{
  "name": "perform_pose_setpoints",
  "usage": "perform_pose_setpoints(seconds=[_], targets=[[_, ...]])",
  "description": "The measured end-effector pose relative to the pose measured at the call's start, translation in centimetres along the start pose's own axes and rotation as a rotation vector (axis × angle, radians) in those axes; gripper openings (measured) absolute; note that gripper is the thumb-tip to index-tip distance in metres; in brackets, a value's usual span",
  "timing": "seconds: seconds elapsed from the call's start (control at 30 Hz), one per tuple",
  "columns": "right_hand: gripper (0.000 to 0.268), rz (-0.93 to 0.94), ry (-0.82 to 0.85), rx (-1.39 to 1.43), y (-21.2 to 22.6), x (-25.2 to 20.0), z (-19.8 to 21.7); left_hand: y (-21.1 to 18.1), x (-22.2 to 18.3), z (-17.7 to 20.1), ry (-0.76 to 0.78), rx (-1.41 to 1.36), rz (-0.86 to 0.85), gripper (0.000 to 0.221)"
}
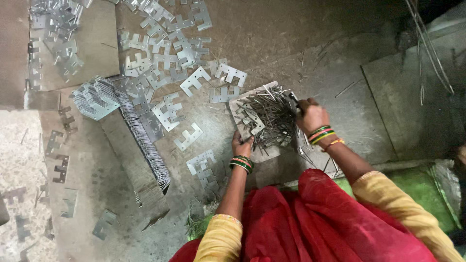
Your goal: The person sorts and stacks metal E-shaped plates and thin metal rods by hand, moving them from piles onto a tray and a stack.
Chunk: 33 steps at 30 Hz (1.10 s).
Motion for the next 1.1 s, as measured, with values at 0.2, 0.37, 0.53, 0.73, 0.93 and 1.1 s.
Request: perform_pose_setpoints(seconds=[0.2, 0.37, 0.53, 0.73, 0.93, 1.1], targets=[[0.025, -0.048, -0.04, -0.336, -7.7, -5.9, 5.8, -0.3, 2.9, 2.0, 0.164, -0.174, -0.002, 0.06], [0.041, -0.102, 0.073, -0.284, -9.6, -7.2, 4.8, 0.0, 5.6, 2.7, 0.237, -0.092, -0.109, 0.06], [0.039, -0.353, 0.141, -0.249, -11.3, -5.0, 6.4, -0.7, 6.3, 3.1, 0.286, -0.147, -0.09, 0.062], [0.02, -0.21, 0.278, 0.027, -9.2, -10.2, 4.0, -2.0, 5.9, 3.5, 0.249, -0.02, -0.1, 0.057], [0.035, -0.097, 0.637, -0.172, -6.2, -14.3, -3.0, -3.6, 5.8, 3.6, 0.285, -0.04, -0.064, 0.055], [0.028, -0.044, 0.463, -0.252, -6.6, -6.8, 0.0, -4.0, 6.3, 4.5, 0.221, 0.287, -0.056, 0.075]])
Point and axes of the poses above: each hand's wrist, its own x-axis towards the middle knuckle, its own z-axis out of the back of the hand, y = z × x, the point moved 2 cm from there along x, towards the middle knuckle, and after that the axes turned 1 degree about -z, right-handed, at the moved point
